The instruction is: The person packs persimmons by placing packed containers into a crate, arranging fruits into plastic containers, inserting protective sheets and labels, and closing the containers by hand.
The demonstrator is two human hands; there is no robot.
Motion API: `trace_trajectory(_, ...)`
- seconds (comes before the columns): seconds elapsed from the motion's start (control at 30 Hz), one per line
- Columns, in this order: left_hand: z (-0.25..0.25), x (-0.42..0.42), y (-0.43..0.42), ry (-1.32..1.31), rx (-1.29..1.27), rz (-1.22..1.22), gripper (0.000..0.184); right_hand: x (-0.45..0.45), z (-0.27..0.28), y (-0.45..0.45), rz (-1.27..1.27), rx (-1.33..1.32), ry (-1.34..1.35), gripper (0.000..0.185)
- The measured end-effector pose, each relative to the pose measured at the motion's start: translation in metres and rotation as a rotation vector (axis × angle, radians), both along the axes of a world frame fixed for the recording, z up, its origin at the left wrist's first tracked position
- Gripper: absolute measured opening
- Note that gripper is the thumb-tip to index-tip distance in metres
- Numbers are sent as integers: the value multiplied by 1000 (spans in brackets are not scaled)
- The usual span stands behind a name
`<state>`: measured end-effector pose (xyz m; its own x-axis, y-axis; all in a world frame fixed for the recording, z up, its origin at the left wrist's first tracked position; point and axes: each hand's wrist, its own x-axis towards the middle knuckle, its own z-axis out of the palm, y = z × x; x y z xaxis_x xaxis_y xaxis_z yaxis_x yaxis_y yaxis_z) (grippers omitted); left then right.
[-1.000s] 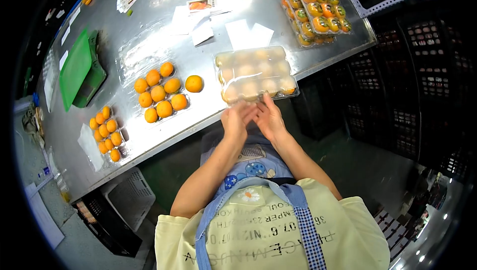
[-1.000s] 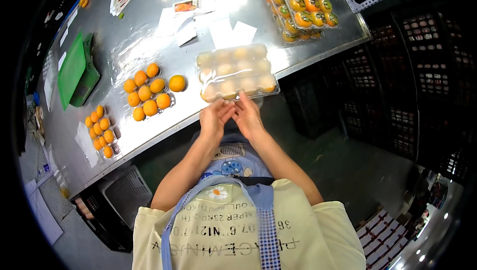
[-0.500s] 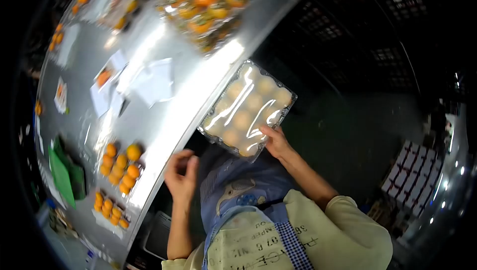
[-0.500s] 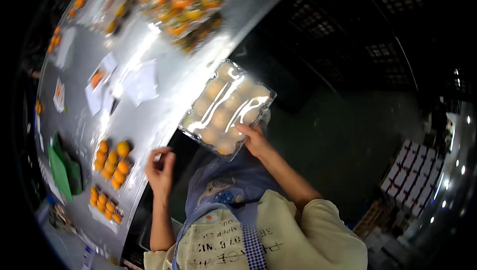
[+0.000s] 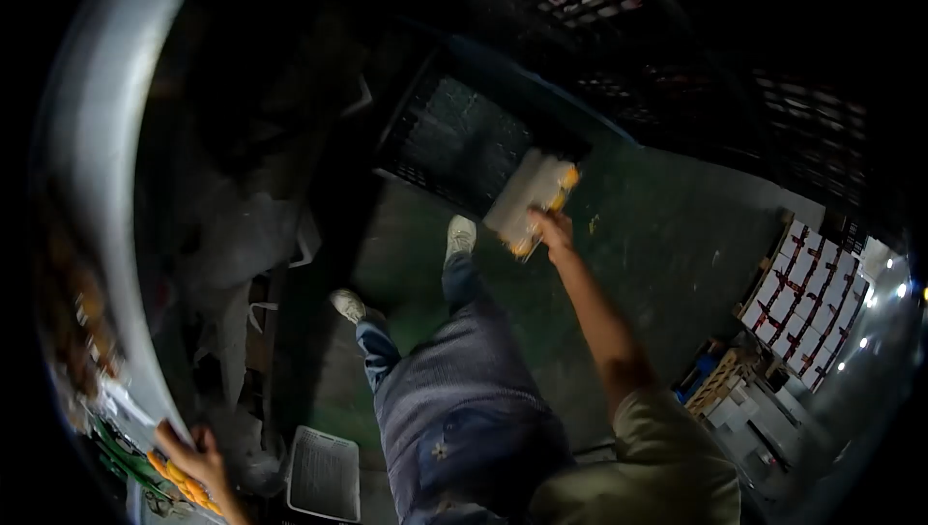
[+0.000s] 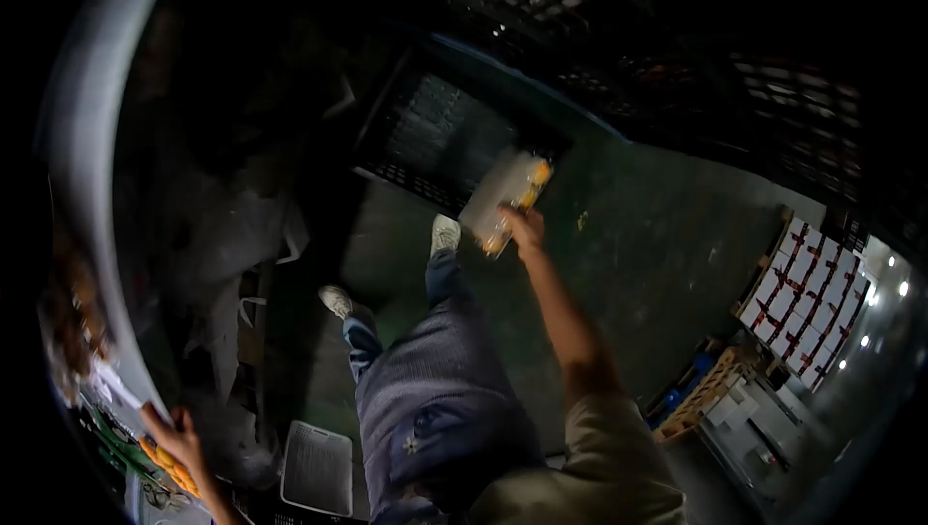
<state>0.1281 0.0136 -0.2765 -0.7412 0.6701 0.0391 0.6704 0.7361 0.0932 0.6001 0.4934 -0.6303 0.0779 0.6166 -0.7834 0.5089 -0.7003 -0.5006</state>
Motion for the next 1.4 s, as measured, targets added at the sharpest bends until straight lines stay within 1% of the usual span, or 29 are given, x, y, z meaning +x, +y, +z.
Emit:
trace_trajectory(0.07, 18, 1, -5, 376, -368, -129, 67, 23, -71, 33, 94, 129, -111, 46)
trace_trajectory(0.1, 21, 4, 1, 419, -407, -120, 67, 30, -101, 54, 113, 101, -189, 45)
trace_trajectory(0.13, 24, 9, 6, 403, -399, -91, 67, 38, -126, 65, 135, 72, -266, 44)
trace_trajectory(0.17, 30, 11, 3, 389, -398, -62, 67, 46, -140, 65, 82, 10, -237, 42)
trace_trajectory(0.2, 28, 15, 9, 392, -403, -44, 68, 54, -166, 74, 27, -42, -206, 41)
trace_trajectory(0.23, 23, 19, 20, 397, -414, -33, 68, 56, -193, 86, 27, -105, -314, 43)
trace_trajectory(0.33, 11, 31, 46, 413, -448, -11, 68, 67, -252, 99, 86, -105, -375, 44)
trace_trajectory(0.37, 7, 31, 52, 415, -456, -3, 68, 72, -264, 96, 73, -65, -385, 46)
trace_trajectory(0.4, 4, 35, 57, 412, -462, -2, 68, 58, -259, 97, 101, -68, -469, 53)
trace_trajectory(0.43, 2, 35, 60, 406, -472, 3, 68, 74, -293, 95, 716, -14, -715, 54)
trace_trajectory(0.5, 0, 34, 64, 399, -484, 9, 68, 117, -366, 91, 1327, 118, -909, 56)
trace_trajectory(0.53, -1, 34, 65, 399, -487, 13, 68, 107, -358, 93, 1072, 11, -821, 55)
trace_trajectory(0.6, -1, 32, 68, 393, -498, 17, 68, 83, -336, 97, 512, -103, -680, 53)
trace_trajectory(0.67, -1, 31, 68, 387, -501, 27, 68, 78, -328, 99, 341, -202, -631, 54)
trace_trajectory(0.77, -2, 31, 65, 390, -496, 45, 68, 78, -321, 100, 643, -42, -670, 57)
trace_trajectory(0.8, -3, 31, 64, 390, -490, 52, 68, 60, -302, 102, 604, -130, -738, 67)
trace_trajectory(0.87, -3, 29, 62, 395, -486, 57, 68, 66, -308, 98, 651, -120, -685, 78)
trace_trajectory(0.9, -3, 27, 62, 392, -485, 56, 68, 56, -287, 100, 643, -84, -643, 78)
trace_trajectory(0.93, -3, 26, 62, 390, -480, 56, 68, 36, -247, 106, 634, -48, -603, 78)
trace_trajectory(0.97, -2, 25, 62, 391, -481, 57, 68, 24, -220, 112, 627, -10, -564, 78)
trace_trajectory(1.07, -2, 23, 60, 390, -477, 63, 68, 24, -194, 139, 809, 79, -473, 74)
trace_trajectory(1.1, -4, 24, 59, 387, -476, 65, 68, 26, -197, 149, 871, 11, -454, 75)
trace_trajectory(1.17, -3, 24, 56, 384, -475, 74, 68, 34, -206, 164, 1014, 46, -505, 51)
trace_trajectory(1.23, -2, 23, 55, 385, -472, 81, 68, 45, -220, 177, 1153, 82, -553, 33)
trace_trajectory(1.33, -2, 21, 53, 385, -473, 82, 68, 76, -248, 199, 1135, -226, -387, 45)
trace_trajectory(1.37, -2, 21, 53, 385, -475, 79, 68, 92, -275, 199, 1336, -185, -443, 45)
trace_trajectory(1.4, -1, 20, 54, 383, -479, 80, 69, 86, -281, 196, 1533, -128, -501, 46)
